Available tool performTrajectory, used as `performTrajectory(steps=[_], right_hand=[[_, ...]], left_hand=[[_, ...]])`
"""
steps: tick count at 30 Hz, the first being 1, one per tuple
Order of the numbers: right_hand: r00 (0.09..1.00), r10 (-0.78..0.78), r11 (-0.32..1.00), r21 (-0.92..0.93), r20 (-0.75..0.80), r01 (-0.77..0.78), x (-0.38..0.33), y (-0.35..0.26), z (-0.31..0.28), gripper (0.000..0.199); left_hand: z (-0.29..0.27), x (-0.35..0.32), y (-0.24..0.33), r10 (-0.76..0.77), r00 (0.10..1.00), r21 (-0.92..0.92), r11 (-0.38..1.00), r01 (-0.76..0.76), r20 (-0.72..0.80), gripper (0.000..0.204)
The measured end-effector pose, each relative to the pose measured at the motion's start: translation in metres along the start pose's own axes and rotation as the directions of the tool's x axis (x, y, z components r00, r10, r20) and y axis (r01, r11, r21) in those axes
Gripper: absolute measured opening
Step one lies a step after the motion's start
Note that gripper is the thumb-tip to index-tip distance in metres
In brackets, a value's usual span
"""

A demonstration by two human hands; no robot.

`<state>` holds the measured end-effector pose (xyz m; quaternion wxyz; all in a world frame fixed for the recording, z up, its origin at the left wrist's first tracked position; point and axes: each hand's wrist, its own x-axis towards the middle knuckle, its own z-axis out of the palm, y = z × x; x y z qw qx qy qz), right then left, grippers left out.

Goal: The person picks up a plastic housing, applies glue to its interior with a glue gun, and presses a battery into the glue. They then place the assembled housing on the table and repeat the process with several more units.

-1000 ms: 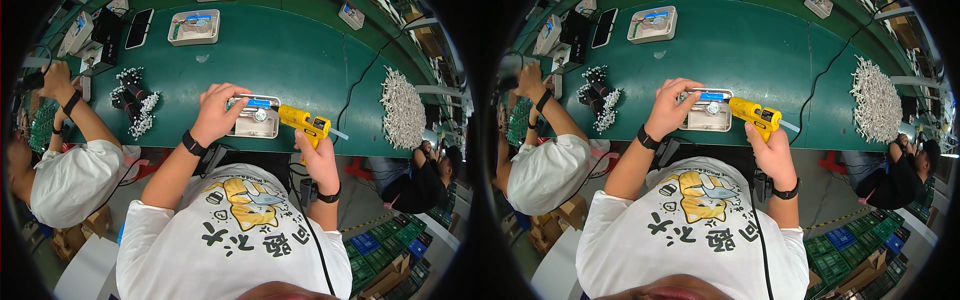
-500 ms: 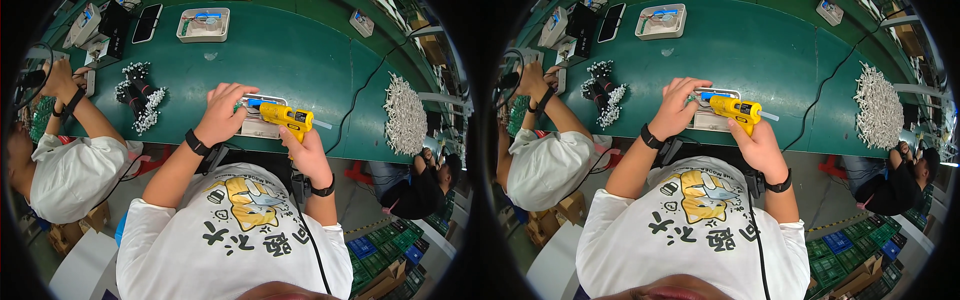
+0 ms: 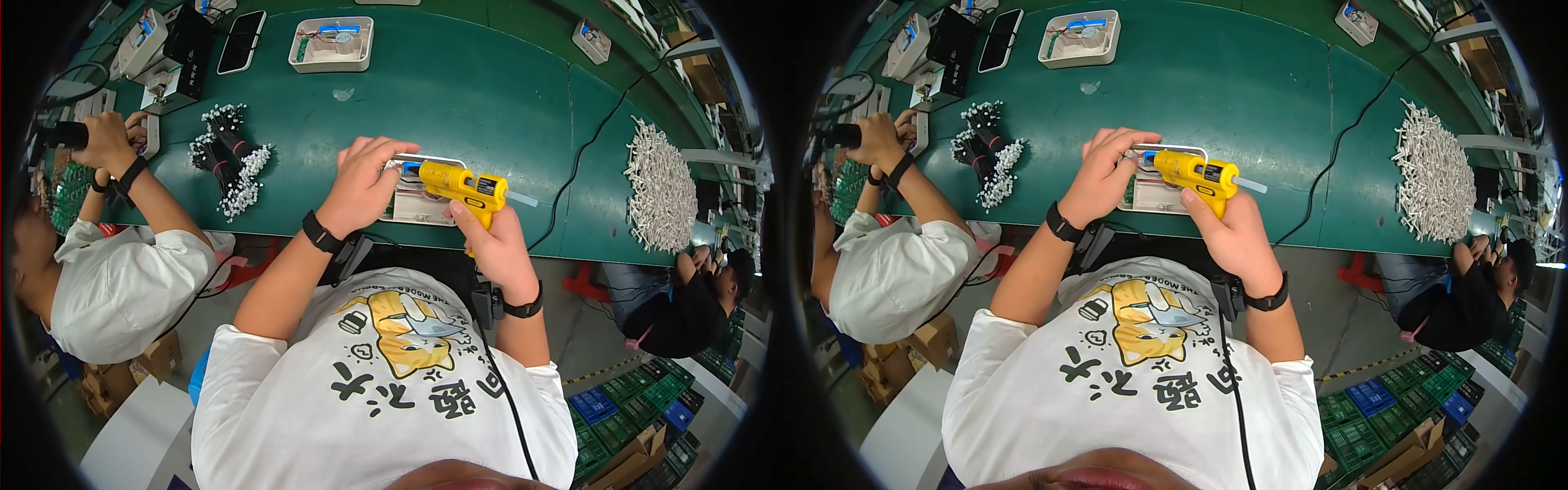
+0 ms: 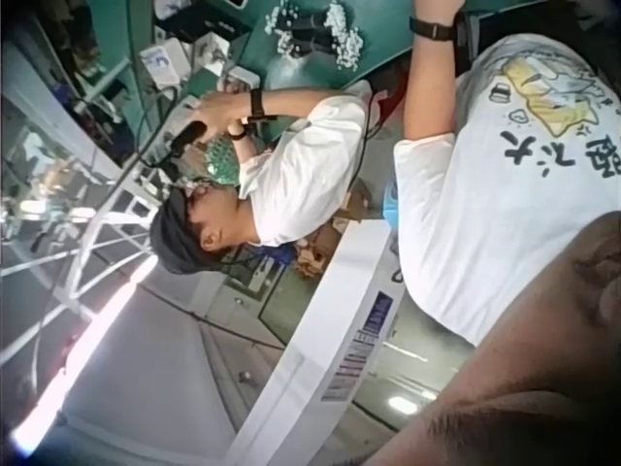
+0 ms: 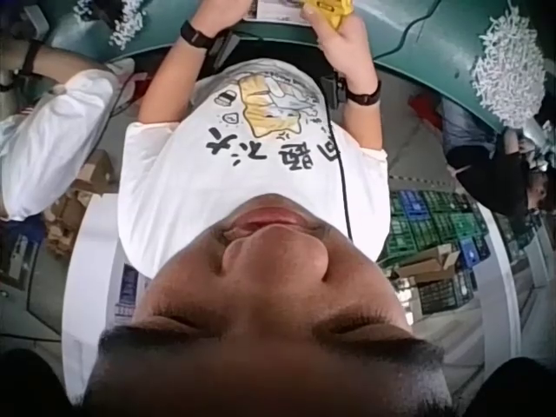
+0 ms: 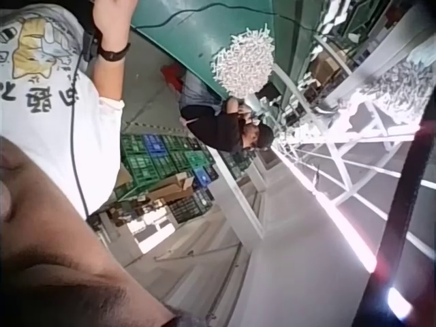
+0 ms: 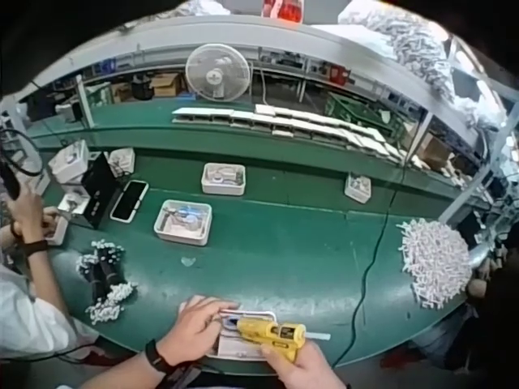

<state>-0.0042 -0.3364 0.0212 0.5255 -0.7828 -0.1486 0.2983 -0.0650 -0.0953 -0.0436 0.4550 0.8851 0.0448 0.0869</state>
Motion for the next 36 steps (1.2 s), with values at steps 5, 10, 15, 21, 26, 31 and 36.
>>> performTrajectory(steps=[5, 10, 15, 21, 26, 31, 36], right_hand=[[0.995, 0.087, 0.973, 0.216, -0.038, -0.077, -0.009, 0.013, -0.017, 0.030], [0.995, 0.070, 0.952, 0.304, -0.066, -0.046, -0.017, 0.020, -0.026, 0.033], [0.998, 0.031, 0.945, 0.327, -0.054, -0.011, -0.020, 0.037, -0.035, 0.035], [0.991, -0.006, 0.889, 0.454, -0.131, 0.065, -0.020, 0.052, -0.048, 0.028], [0.968, -0.029, 0.811, 0.561, -0.249, 0.169, -0.015, 0.065, -0.057, 0.026], [0.929, -0.065, 0.752, 0.595, -0.364, 0.286, -0.008, 0.095, -0.056, 0.025], [0.909, -0.111, 0.628, 0.681, -0.403, 0.378, -0.002, 0.101, -0.059, 0.023]], left_hand=[[-0.005, 0.008, -0.001, -0.088, 0.994, -0.036, 0.995, 0.090, 0.063, 0.030], [-0.015, 0.019, -0.003, -0.138, 0.977, -0.056, 0.987, 0.148, 0.161, 0.023], [-0.015, 0.020, -0.007, -0.099, 0.977, -0.044, 0.993, 0.109, 0.189, 0.024], [-0.015, 0.020, -0.004, -0.121, 0.972, 0.000, 0.992, 0.123, 0.200, 0.025], [-0.025, 0.029, -0.005, -0.074, 0.960, -0.002, 0.997, 0.077, 0.271, 0.025], [-0.051, 0.046, 0.003, -0.109, 0.897, 0.042, 0.994, 0.100, 0.429, 0.023], [-0.033, 0.095, 0.013, -0.288, 0.873, -0.155, 0.915, 0.372, 0.393, 0.024]])
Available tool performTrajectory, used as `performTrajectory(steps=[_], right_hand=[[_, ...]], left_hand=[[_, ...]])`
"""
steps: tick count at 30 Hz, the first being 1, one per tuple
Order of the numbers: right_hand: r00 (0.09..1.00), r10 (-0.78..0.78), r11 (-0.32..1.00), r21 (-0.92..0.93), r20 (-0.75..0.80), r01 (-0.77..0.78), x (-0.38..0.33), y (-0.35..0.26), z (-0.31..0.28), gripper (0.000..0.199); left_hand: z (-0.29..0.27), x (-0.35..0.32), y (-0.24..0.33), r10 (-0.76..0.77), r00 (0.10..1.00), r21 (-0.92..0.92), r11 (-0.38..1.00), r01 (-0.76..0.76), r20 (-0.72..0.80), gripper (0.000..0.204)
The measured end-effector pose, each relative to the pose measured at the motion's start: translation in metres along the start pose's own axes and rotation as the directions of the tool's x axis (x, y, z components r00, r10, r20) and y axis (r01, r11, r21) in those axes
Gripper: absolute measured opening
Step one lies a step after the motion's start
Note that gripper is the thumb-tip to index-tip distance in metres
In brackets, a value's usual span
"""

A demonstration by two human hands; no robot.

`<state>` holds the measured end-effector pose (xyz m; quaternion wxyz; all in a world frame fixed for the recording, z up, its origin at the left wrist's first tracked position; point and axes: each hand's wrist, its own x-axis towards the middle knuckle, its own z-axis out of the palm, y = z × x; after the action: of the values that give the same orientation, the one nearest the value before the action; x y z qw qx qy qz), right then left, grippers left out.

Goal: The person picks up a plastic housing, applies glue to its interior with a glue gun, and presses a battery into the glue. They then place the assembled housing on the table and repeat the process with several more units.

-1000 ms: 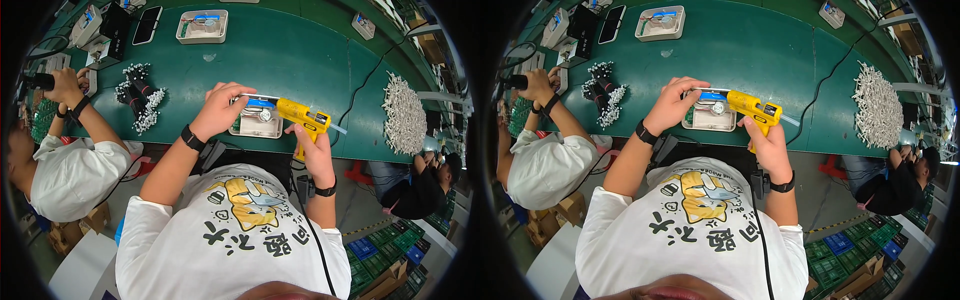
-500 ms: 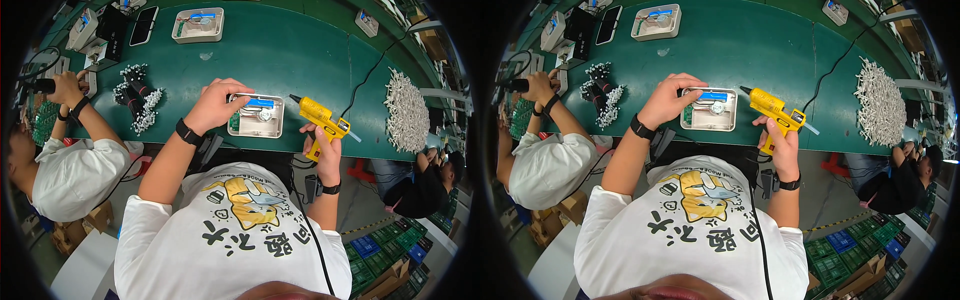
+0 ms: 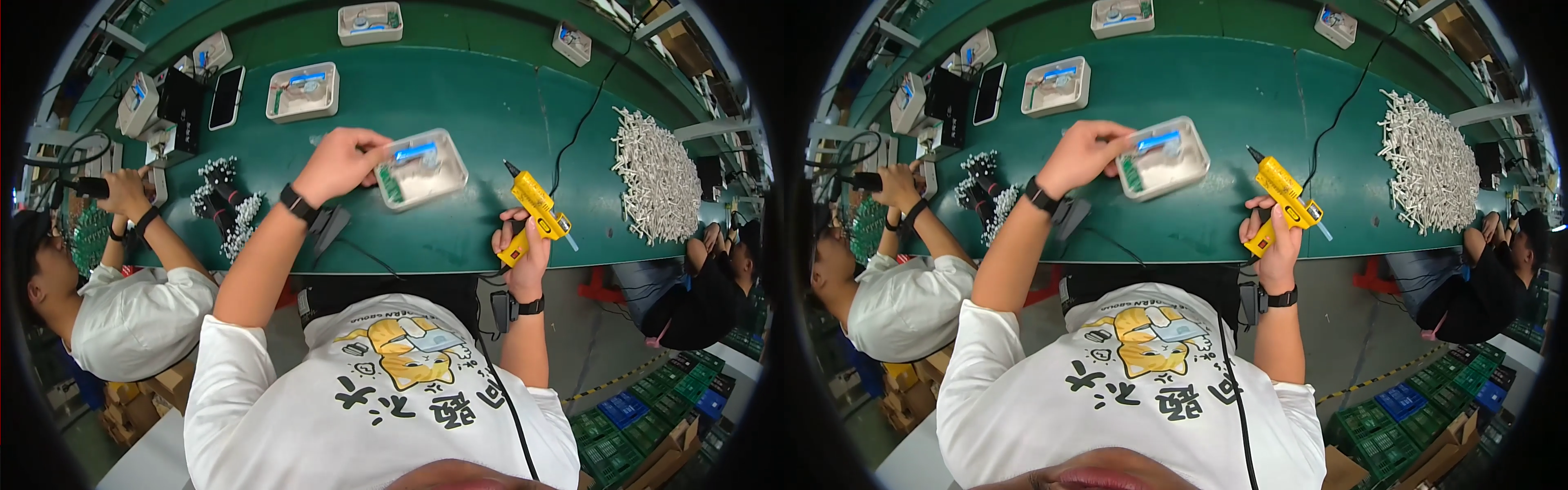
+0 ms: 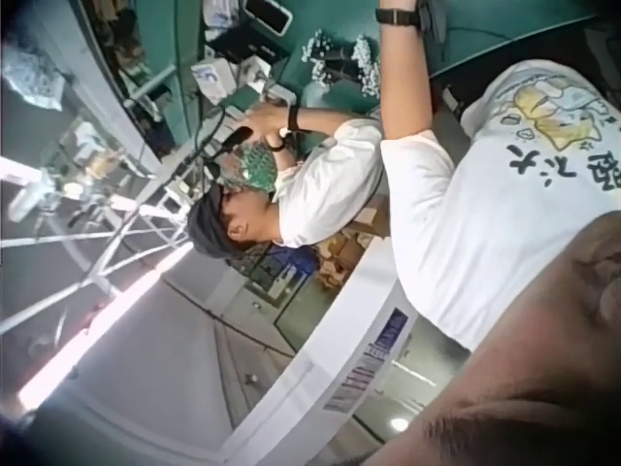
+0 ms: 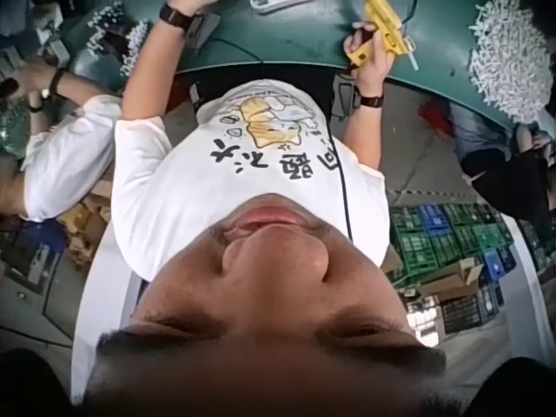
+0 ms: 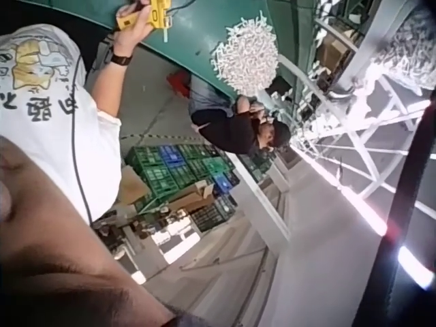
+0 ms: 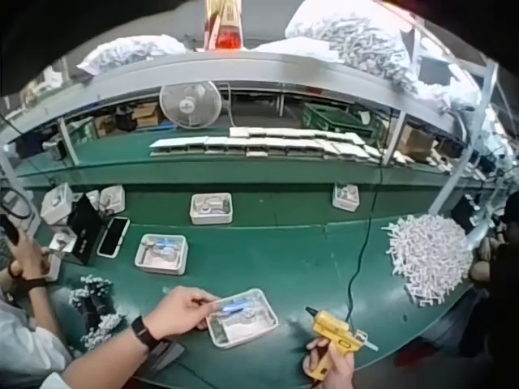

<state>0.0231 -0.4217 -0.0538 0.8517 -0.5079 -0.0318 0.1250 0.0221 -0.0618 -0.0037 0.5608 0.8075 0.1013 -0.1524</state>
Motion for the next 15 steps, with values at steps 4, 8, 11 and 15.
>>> performTrajectory(steps=[4, 8, 11, 15], right_hand=[[1.000, -0.009, 1.000, 0.030, -0.003, 0.009, -0.003, 0.000, -0.002, 0.022], [1.000, -0.010, 1.000, 0.018, 0.016, 0.010, -0.002, 0.004, 0.003, 0.023], [1.000, -0.030, 1.000, -0.001, -0.006, 0.030, -0.004, 0.004, 0.000, 0.023], [1.000, -0.024, 0.999, 0.026, -0.014, 0.025, -0.006, 0.003, -0.002, 0.022]], left_hand=[[0.014, 0.085, 0.015, 0.043, 0.971, -0.156, 0.984, -0.082, -0.237, 0.027], [0.016, 0.174, -0.002, 0.235, 0.830, -0.116, 0.935, -0.335, -0.506, 0.023], [0.001, 0.188, 0.020, 0.417, 0.677, 0.253, 0.909, -0.333, -0.607, 0.022], [-0.044, 0.185, 0.035, 0.522, 0.616, 0.770, 0.594, 0.233, -0.589, 0.025]])
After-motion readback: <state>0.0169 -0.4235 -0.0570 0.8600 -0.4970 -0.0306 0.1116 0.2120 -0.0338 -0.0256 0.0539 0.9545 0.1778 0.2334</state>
